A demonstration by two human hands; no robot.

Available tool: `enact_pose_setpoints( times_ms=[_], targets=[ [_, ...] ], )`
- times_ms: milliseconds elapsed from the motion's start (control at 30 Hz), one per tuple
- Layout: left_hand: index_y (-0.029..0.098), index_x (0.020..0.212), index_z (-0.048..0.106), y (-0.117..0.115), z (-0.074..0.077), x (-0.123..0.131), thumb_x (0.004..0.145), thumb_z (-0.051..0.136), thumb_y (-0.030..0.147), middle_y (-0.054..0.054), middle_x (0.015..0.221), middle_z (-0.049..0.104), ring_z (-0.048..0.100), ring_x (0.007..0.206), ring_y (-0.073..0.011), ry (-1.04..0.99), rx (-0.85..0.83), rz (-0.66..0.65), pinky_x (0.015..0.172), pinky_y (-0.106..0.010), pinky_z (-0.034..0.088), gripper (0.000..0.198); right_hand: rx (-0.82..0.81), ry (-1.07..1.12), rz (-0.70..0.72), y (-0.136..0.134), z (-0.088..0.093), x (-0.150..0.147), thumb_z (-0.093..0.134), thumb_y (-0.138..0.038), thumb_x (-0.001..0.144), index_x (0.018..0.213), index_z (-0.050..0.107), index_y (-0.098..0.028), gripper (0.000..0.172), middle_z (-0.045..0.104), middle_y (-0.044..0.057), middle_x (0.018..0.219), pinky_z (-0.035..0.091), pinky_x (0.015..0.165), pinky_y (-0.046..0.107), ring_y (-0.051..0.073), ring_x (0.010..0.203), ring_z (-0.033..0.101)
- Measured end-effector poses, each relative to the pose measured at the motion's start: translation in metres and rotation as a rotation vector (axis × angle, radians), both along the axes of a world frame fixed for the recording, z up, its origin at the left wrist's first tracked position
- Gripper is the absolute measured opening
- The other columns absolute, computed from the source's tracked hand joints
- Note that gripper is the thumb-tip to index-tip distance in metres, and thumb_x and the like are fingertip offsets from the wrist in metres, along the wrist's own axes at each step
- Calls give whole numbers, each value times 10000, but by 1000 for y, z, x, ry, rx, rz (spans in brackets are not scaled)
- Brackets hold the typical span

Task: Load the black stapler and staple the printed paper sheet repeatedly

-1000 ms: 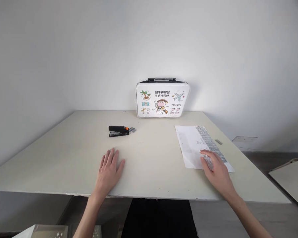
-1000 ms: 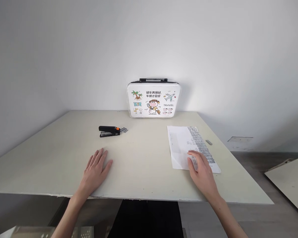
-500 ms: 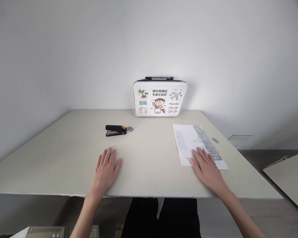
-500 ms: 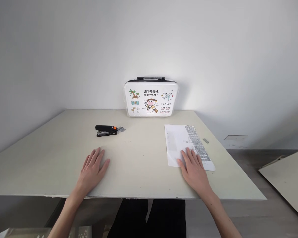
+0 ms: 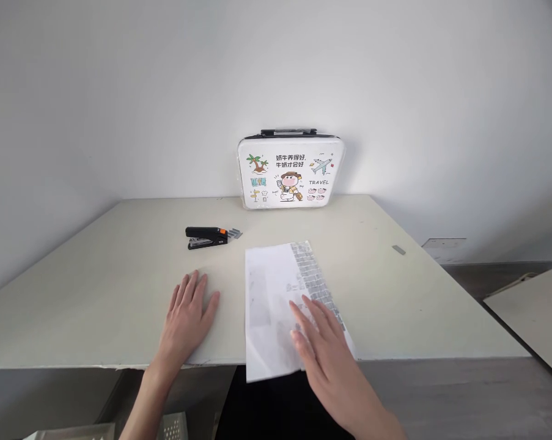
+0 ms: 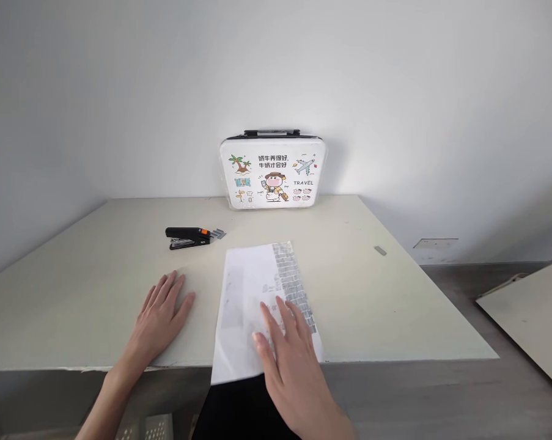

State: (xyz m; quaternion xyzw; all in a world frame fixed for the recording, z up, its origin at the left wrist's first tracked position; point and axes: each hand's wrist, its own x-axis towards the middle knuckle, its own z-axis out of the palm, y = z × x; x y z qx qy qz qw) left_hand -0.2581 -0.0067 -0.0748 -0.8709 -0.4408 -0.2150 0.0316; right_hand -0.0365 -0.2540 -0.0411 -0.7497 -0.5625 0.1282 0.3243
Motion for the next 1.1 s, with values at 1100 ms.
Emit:
enact_pose_setpoints(
  times_ms=[1100],
  targets=[
    [172, 1402, 571, 138, 72, 43, 993, 535, 446, -178, 1423, 621, 459, 1420, -391, -87, 1, -150, 1180, -565, 341, 495, -1, 73, -114, 14, -8, 62, 307, -505, 1117, 1671, 274, -401, 564, 331, -45, 1717, 338, 1266, 619, 287, 1599, 273]
  ],
)
